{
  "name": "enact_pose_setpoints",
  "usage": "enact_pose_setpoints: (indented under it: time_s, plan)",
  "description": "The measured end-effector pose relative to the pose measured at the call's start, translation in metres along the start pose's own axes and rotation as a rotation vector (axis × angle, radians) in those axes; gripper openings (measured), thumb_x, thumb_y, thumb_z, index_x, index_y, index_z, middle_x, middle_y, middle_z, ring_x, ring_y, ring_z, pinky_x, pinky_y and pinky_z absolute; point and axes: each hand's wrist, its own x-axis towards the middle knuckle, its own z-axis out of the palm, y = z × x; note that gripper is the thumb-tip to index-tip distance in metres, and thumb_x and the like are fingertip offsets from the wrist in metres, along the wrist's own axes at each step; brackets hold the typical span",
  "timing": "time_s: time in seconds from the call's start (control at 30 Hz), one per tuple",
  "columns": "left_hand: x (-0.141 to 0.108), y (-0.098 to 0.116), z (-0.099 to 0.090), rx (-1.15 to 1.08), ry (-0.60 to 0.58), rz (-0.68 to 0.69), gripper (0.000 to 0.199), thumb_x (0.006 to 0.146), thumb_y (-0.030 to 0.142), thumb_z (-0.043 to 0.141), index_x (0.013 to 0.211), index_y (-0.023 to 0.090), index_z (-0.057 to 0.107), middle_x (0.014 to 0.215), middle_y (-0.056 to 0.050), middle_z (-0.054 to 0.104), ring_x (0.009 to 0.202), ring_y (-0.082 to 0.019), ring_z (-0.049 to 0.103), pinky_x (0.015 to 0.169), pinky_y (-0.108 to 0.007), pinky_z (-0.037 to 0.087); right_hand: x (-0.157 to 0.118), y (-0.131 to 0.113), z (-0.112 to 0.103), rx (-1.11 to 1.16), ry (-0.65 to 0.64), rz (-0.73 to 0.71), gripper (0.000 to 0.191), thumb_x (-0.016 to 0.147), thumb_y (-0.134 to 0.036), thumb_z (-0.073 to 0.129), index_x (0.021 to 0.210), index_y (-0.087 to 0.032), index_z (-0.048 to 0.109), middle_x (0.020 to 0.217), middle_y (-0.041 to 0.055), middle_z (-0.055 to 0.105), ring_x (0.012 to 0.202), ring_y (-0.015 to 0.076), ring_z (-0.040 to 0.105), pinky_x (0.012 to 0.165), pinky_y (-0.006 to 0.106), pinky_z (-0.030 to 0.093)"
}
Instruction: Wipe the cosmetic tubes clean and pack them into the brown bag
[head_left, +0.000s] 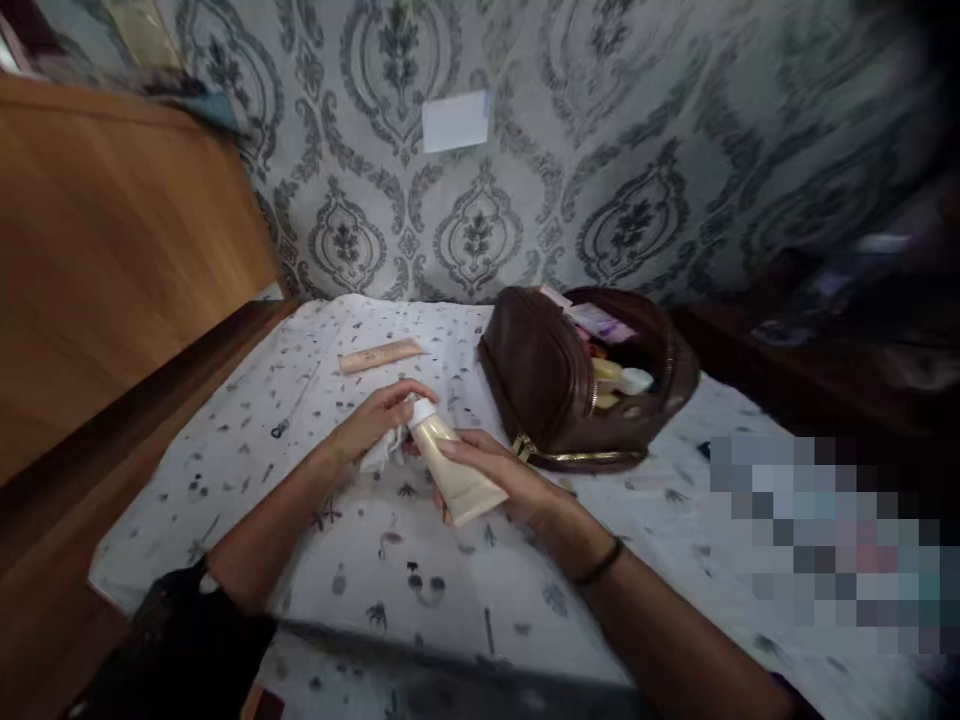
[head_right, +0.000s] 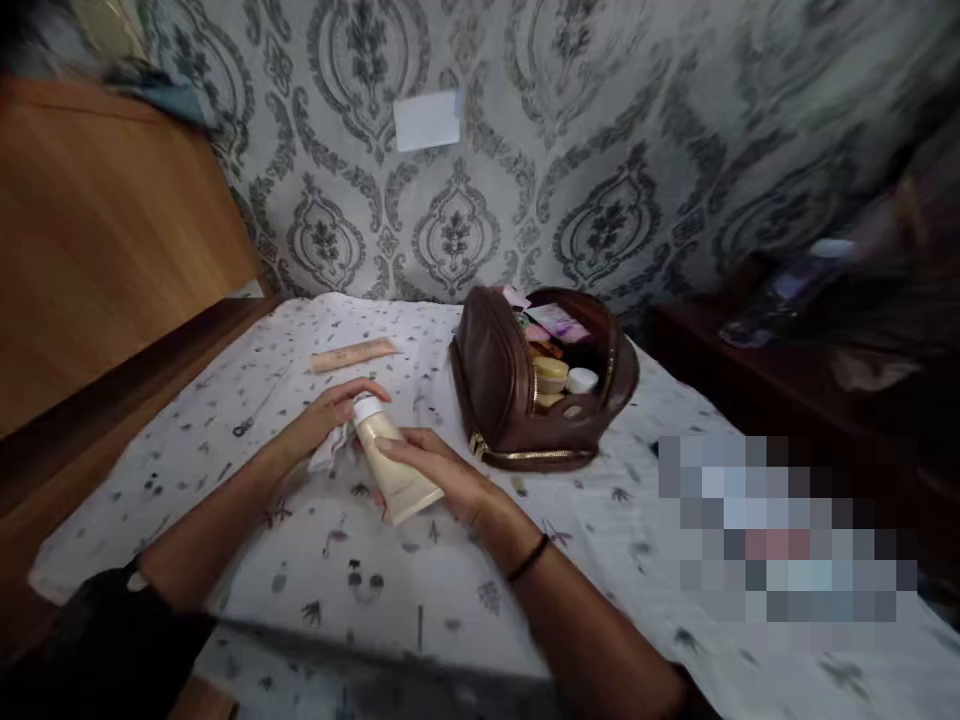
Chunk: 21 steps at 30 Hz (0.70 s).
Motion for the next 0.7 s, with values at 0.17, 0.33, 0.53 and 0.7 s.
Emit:
enact_pose_setpoints:
  time_s: [0.17,0.33,0.53,0.7]
  plan:
    - [0.0,-0.004,-0.008,-0.008,0.007,-0.014,0.046,0.075,0.056,0.073,0.096,0.017,0.062,0.08,0.001,0.057,0.064,-0.01,0.052,0.059,-0.021,0.044,0.002,0.007,-0.005,0.042,-0.117,-0.045,0.058,0.075,-0.059,0.072,0.107,-0.012,0.062,0.062,0.003,0.069,0.052,0.0171,0.066,0.049,0.026,0.054]
    - [-0.002,-0.003,-0.009,-0.05,-0.007,0.016,0.047,0.076,0.05,0.076,0.109,0.018,0.066,0.086,-0.001,0.061,0.072,-0.012,0.057,0.064,-0.021,0.045,0.002,0.008,-0.008,0.115,-0.205,-0.046,0.061,0.078,-0.062,0.067,0.112,-0.011,0.063,0.063,0.0056,0.071,0.051,0.0166,0.065,0.049,0.026,0.054]
    - [0.001,-0.007,-0.007,-0.129,-0.023,-0.075,0.049,0.072,0.055,0.076,0.097,0.016,0.063,0.073,0.001,0.058,0.054,-0.009,0.051,0.053,-0.022,0.042,0.004,0.01,-0.009,0.096,-0.194,-0.05,0.059,0.081,-0.057,0.067,0.114,-0.008,0.062,0.061,0.0045,0.069,0.051,0.0174,0.065,0.047,0.025,0.052]
    - [-0.002,0.01,-0.006,-0.017,-0.002,0.053,0.043,0.069,0.051,0.081,0.095,0.018,0.07,0.085,-0.002,0.062,0.078,-0.015,0.056,0.071,-0.024,0.046,0.005,0.014,-0.015,0.171,-0.305,0.014,0.058,0.088,-0.058,0.056,0.115,-0.008,0.061,0.062,0.0054,0.069,0.051,0.0163,0.064,0.047,0.024,0.052]
